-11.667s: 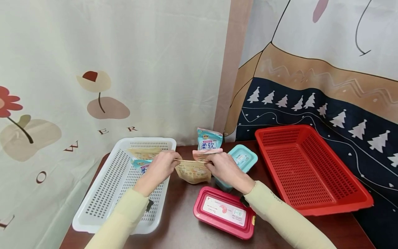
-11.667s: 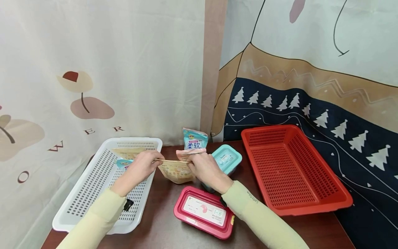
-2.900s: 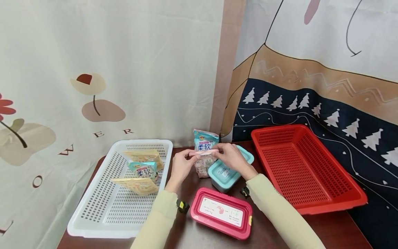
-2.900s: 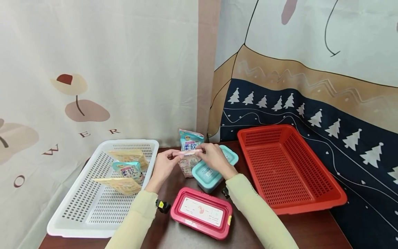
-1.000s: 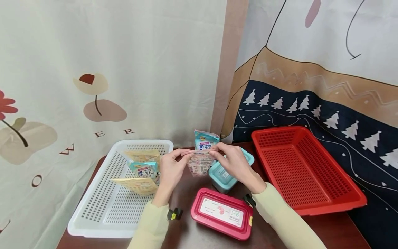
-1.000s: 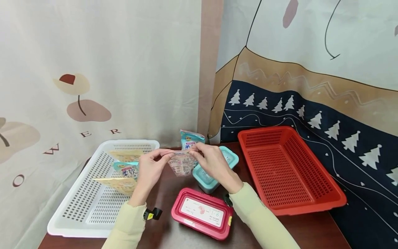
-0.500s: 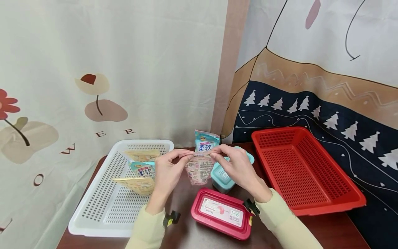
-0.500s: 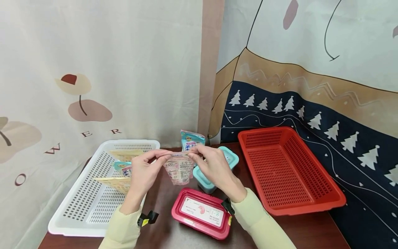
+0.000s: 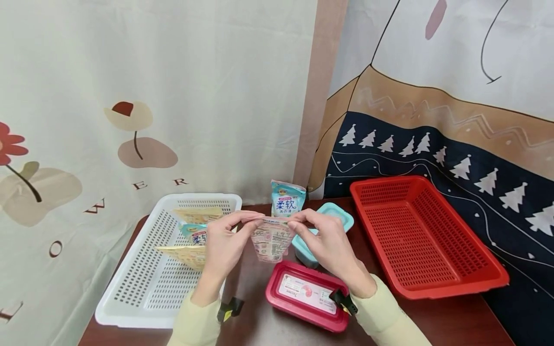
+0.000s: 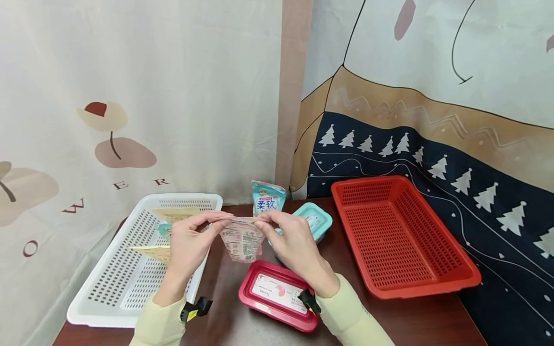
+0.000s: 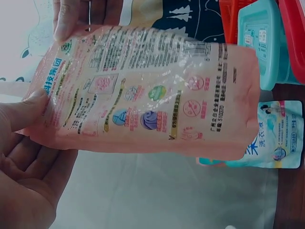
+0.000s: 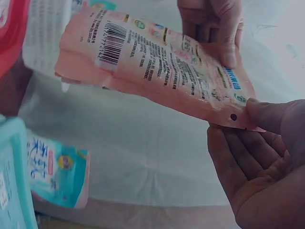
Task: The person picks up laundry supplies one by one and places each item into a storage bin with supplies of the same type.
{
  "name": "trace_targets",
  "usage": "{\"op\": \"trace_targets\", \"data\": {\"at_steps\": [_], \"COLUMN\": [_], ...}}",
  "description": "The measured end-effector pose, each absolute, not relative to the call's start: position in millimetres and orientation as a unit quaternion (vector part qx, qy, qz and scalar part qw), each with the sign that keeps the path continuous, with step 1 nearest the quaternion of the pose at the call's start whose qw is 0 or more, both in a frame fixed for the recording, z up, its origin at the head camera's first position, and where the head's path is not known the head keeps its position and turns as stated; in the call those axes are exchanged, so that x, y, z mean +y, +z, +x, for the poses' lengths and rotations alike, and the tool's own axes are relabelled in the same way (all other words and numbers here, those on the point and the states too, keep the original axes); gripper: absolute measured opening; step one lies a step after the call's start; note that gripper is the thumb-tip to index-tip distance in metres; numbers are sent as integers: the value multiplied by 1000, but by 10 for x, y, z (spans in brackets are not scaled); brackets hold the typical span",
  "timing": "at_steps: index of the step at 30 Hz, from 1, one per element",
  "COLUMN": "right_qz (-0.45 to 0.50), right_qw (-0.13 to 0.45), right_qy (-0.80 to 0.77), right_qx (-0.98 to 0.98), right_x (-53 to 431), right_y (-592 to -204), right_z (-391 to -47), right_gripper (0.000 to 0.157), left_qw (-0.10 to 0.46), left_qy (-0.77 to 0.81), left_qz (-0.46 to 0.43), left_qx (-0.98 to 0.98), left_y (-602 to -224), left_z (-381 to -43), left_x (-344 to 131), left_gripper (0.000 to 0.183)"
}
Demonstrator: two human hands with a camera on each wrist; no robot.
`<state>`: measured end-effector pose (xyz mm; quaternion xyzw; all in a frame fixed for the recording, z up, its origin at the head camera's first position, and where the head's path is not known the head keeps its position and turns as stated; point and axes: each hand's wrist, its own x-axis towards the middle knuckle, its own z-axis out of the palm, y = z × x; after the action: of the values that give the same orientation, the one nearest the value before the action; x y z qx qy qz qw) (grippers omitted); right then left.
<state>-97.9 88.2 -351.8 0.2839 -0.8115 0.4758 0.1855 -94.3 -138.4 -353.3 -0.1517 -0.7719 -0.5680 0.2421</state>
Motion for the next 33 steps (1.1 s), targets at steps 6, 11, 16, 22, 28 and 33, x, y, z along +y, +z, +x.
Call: {"op": "trace_targets", "data": {"at_steps": [6, 11, 16, 22, 28, 33], "right_qz": [287, 297, 295, 296, 296, 303], "right_qw": [182, 177, 142, 99, 103, 97], "right_qy": [500, 525, 559, 577, 575, 577], "right_qx": [-796, -777, -762, -755, -755, -752], "right_x": [740, 598, 446, 258, 107, -21], "right_y": [-3496, -3479, -3483, -3490, -3505, -3525], "right_z": [-890, -836, -781, -720, -683, -669], "right_gripper": [13, 12, 11, 8, 4, 6], "left_qw": [236, 242, 255, 259, 271, 283], "left_qy": [-574, -569, -555, -553, -566, -553], "left_qz": [-154, -162, -172, -181, -208, -197], "left_qx": [-769, -769, -773, -771, -751, -759], "left_y": [-3501, -3469, -3442, -3438, -3478, -3487], "left_z": [-854, -768, -683, -572, -489, -409], "left_x": [-1549, -1704, -1866, -2073, -2234, -2357], "left_gripper": [15, 18, 19, 24, 29, 29]}}
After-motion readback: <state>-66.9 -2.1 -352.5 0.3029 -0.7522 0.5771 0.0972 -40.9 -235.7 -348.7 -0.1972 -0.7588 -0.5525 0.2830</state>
